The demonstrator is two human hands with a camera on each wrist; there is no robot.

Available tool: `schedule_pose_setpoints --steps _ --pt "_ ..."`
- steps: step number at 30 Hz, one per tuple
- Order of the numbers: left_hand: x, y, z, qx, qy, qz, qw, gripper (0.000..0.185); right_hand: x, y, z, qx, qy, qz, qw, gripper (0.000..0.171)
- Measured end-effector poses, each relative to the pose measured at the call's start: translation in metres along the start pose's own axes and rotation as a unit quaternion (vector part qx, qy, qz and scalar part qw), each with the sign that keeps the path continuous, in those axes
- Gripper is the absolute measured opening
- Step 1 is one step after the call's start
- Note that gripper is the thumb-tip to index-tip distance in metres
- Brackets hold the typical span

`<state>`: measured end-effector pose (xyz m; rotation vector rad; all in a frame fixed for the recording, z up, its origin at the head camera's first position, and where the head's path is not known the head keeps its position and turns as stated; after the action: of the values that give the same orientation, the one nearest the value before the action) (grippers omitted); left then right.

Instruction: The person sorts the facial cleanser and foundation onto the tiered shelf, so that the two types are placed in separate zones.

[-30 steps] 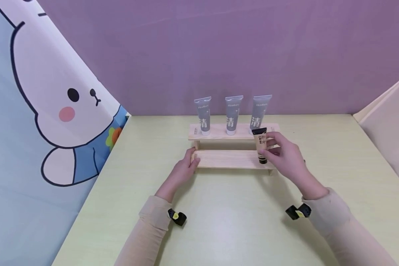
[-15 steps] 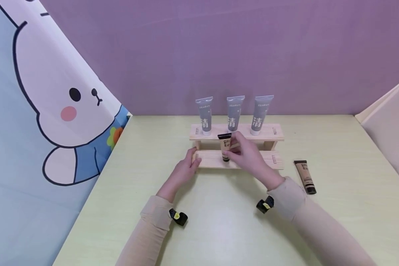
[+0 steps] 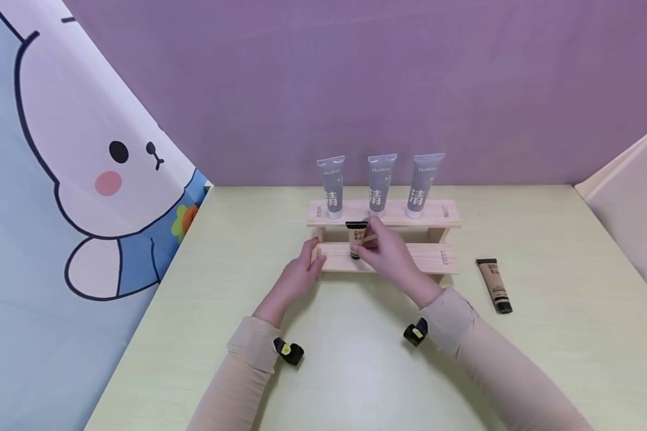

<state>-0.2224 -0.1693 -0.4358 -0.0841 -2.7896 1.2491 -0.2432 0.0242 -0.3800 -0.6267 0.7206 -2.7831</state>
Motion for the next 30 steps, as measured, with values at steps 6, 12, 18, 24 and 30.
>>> schedule_pose_setpoints --steps 6,12,18,24,30 --pt "0.002 0.002 0.001 0.001 0.001 -0.002 1.0000 0.050 -0.004 -0.008 0.002 -0.015 0.015 0.005 1.000 0.039" --pt "0.001 0.001 0.001 0.001 -0.008 -0.002 1.0000 0.050 -0.013 -0.032 0.005 -0.042 0.009 -0.013 0.999 0.038" --pt "0.000 0.000 0.002 -0.001 -0.013 -0.001 0.9999 0.051 -0.023 -0.055 0.006 -0.071 -0.011 -0.028 0.997 0.034" --pt "0.000 -0.002 0.001 -0.006 -0.011 -0.002 0.9999 0.050 -0.039 -0.079 0.002 -0.085 0.003 -0.032 0.996 0.035" --pt "-0.001 -0.002 0.000 -0.006 -0.015 0.004 0.9999 0.051 -0.058 -0.103 -0.007 -0.119 0.011 -0.038 0.992 0.031"
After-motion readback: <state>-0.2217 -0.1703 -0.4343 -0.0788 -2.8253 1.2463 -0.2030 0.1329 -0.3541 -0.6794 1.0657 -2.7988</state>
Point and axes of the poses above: each hand's wrist, its own x-axis towards the middle knuckle, its own y-axis out of the palm, z = x × y, the point moved 4 cm from there along x, towards the middle knuckle, and after that the axes turned 6 degrees about -z, right-handed, at the moved point
